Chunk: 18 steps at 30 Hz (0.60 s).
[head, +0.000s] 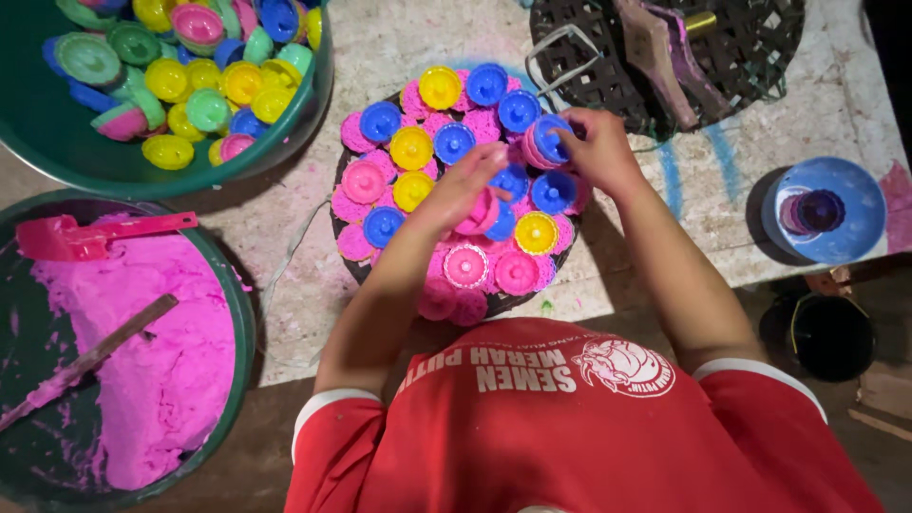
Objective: The person scoops pink paste from a green basin using a wooden spatula and fills small plastic molds arranged in a circular tray. They repeatedly press the paste into each mold, then place colored plastic caps on top of the filled molds.
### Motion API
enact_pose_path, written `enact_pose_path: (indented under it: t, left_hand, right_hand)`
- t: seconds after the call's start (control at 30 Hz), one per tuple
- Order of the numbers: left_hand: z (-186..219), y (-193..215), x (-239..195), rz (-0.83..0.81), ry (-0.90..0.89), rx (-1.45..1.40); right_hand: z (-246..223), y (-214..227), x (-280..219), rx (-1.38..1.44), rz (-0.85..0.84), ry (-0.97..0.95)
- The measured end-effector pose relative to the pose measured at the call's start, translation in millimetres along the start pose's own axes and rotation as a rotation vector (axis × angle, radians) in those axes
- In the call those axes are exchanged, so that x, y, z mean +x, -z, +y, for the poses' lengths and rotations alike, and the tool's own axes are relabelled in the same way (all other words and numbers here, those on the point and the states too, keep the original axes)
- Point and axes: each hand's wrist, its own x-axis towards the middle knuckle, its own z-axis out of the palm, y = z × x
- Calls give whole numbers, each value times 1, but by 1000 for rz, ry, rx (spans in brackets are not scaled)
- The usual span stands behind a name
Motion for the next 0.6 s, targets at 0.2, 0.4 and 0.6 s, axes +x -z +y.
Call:
enact_pose_path:
  t: [0.2,0.4,0.6]
  left_hand:
    - [7,31,-15,153,58,-111]
    - [32,53,-28,218,-81,141]
    - [37,59,-3,407,-335,1244]
  right_hand:
    - [25,-12,4,-214,81,-20]
    - [9,-9,1,-206,132,68]
    - [-13,-17,22,-114,95,45]
